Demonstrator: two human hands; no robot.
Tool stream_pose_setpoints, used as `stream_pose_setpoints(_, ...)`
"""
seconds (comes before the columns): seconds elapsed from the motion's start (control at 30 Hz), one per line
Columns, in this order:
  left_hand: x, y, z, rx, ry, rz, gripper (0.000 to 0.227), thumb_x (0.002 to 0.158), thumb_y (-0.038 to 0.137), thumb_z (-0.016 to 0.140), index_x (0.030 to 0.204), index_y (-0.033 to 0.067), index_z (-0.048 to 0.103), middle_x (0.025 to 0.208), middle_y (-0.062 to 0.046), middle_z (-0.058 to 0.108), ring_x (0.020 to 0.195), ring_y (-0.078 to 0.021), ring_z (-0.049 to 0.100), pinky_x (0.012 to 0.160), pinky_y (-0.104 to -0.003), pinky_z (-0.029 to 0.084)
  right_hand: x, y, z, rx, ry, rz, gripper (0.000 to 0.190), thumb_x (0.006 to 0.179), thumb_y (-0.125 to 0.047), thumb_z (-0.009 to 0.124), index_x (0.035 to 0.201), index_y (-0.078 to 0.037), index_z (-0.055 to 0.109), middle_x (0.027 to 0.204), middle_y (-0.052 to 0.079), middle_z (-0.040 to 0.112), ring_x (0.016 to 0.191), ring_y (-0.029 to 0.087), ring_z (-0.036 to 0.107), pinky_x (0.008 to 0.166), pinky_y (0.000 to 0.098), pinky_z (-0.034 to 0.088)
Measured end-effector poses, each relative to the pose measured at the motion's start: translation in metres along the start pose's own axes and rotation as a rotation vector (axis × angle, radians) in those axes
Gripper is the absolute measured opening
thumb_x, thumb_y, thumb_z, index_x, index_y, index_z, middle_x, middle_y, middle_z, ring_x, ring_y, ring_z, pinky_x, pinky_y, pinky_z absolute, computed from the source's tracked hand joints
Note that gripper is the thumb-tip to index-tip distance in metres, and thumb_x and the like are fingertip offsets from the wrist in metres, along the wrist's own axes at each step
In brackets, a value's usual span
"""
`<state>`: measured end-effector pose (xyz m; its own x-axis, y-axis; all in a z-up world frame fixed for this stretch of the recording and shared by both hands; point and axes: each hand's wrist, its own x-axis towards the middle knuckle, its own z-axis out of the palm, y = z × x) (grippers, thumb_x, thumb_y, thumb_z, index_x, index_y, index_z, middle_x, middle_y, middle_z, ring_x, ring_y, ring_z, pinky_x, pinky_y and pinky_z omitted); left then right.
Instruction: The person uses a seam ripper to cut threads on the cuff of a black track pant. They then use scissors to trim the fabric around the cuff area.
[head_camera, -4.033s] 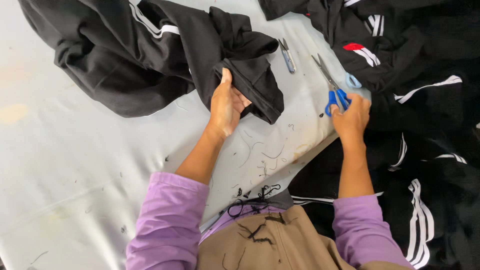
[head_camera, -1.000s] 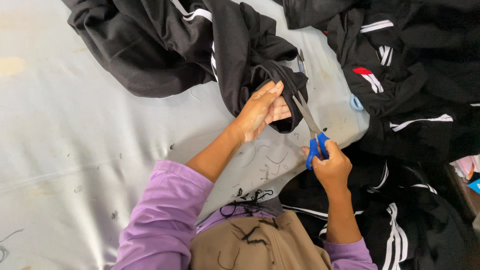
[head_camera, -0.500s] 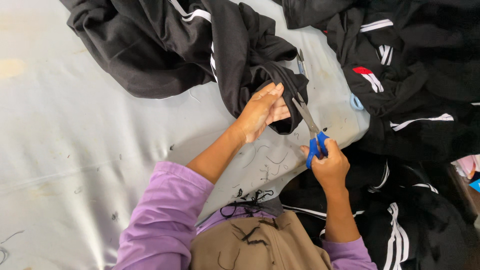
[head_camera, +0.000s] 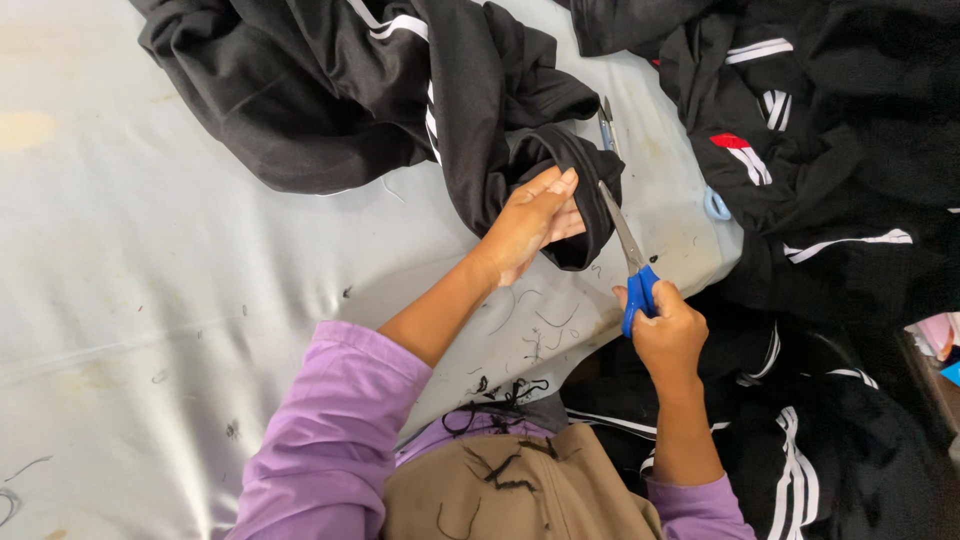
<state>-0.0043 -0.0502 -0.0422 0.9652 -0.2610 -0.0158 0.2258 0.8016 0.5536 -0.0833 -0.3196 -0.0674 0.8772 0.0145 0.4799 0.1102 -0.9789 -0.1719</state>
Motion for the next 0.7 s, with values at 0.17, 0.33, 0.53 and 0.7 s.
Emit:
stream_pose_setpoints(0.17, 0.026, -0.029, -0.027, 0.026, 0.03, 0.049, 0.036, 0.106, 0.025, 0.061, 0.139, 0.0093, 0.06, 0.126, -0.024, 0.068, 0.116, -0.0323, 0.067, 0.104, -0.045, 0.052, 0.001, -0.014, -0.008, 0.048, -0.036, 0.023, 0.048, 0.077, -0.041, 0.096, 0.08, -0.015, 0.056, 0.061, -0.002, 0.06, 0.059, 0.025, 0.064, 0.06, 0.0338, 0.052)
stream_pose_setpoints(0.33, 0.031, -0.042, -0.034, 0.035, 0.028, 0.048, 0.036, 0.106, 0.023, 0.062, 0.139, 0.0081, 0.06, 0.126, -0.023, 0.067, 0.117, -0.0316, 0.067, 0.104, -0.045, 0.052, 0.004, -0.034, -0.017, 0.107, -0.071, 0.054, 0.052, 0.068, -0.046, 0.096, 0.094, -0.016, 0.063, 0.073, 0.0, 0.067, 0.07, 0.024, 0.07, 0.066, 0.0366, 0.056)
stream_pose_setpoints(0.53, 0.038, -0.052, -0.045, 0.045, 0.026, 0.071, 0.035, 0.107, 0.017, 0.06, 0.139, 0.0044, 0.059, 0.126, -0.02, 0.068, 0.117, -0.029, 0.066, 0.103, -0.042, 0.053, 0.004, -0.04, -0.021, 0.06, -0.126, 0.103, 0.052, 0.071, -0.051, 0.094, 0.096, -0.015, 0.066, 0.076, -0.001, 0.07, 0.073, 0.026, 0.072, 0.069, 0.0416, 0.057)
stream_pose_setpoints(0.7, 0.044, -0.062, -0.048, 0.046, 0.021, 0.067, 0.034, 0.106, 0.019, 0.061, 0.137, 0.0041, 0.061, 0.127, -0.021, 0.068, 0.118, -0.031, 0.065, 0.104, -0.044, 0.052, 0.001, -0.039, -0.025, 0.013, -0.112, 0.115, 0.052, 0.071, -0.051, 0.094, 0.097, -0.015, 0.066, 0.079, -0.001, 0.071, 0.075, 0.025, 0.073, 0.072, 0.0412, 0.058)
